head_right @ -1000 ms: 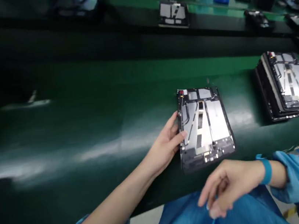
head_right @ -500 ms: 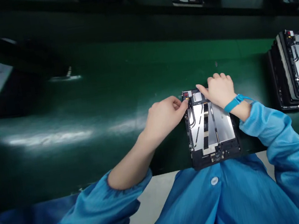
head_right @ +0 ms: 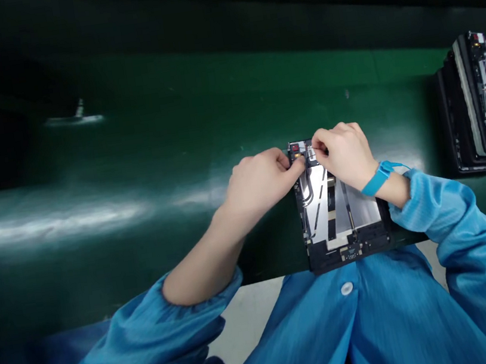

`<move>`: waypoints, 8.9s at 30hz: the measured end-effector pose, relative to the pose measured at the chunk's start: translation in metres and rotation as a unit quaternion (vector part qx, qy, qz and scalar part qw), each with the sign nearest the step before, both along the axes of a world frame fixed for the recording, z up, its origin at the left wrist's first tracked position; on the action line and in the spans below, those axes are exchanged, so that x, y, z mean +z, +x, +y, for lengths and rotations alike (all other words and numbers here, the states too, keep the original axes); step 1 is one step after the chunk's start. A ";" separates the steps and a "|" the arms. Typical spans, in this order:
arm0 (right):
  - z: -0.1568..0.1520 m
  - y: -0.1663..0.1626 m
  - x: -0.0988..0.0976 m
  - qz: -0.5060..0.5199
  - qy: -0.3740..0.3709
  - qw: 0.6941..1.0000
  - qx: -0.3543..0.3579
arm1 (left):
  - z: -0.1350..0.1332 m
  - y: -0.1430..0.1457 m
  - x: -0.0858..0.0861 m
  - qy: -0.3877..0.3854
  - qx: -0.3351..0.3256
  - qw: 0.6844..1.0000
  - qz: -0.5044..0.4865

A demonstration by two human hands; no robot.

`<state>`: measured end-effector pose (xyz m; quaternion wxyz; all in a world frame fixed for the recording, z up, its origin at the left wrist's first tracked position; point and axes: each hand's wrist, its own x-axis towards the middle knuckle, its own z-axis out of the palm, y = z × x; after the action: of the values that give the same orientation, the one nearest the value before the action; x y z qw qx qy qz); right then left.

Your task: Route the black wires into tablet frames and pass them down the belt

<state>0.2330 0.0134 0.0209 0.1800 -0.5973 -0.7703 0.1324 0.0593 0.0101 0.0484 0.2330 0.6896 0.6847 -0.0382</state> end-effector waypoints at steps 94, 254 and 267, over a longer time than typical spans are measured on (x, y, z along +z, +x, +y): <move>-0.046 0.029 -0.013 0.144 -0.019 0.982 0.121 | -0.016 -0.034 -0.048 -0.078 0.152 0.835 -0.524; 0.003 -0.004 -0.007 0.123 -0.131 0.892 0.414 | -0.081 -0.026 -0.059 -0.075 0.193 0.762 -0.613; 0.013 -0.008 -0.013 0.133 -0.069 0.922 0.358 | -0.069 -0.023 -0.052 -0.069 0.199 0.799 -0.563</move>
<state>0.2251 0.0263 0.0076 0.1799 -0.2693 -0.8907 0.3190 0.0363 -0.0593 -0.0038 0.6266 0.4203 0.5505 0.3572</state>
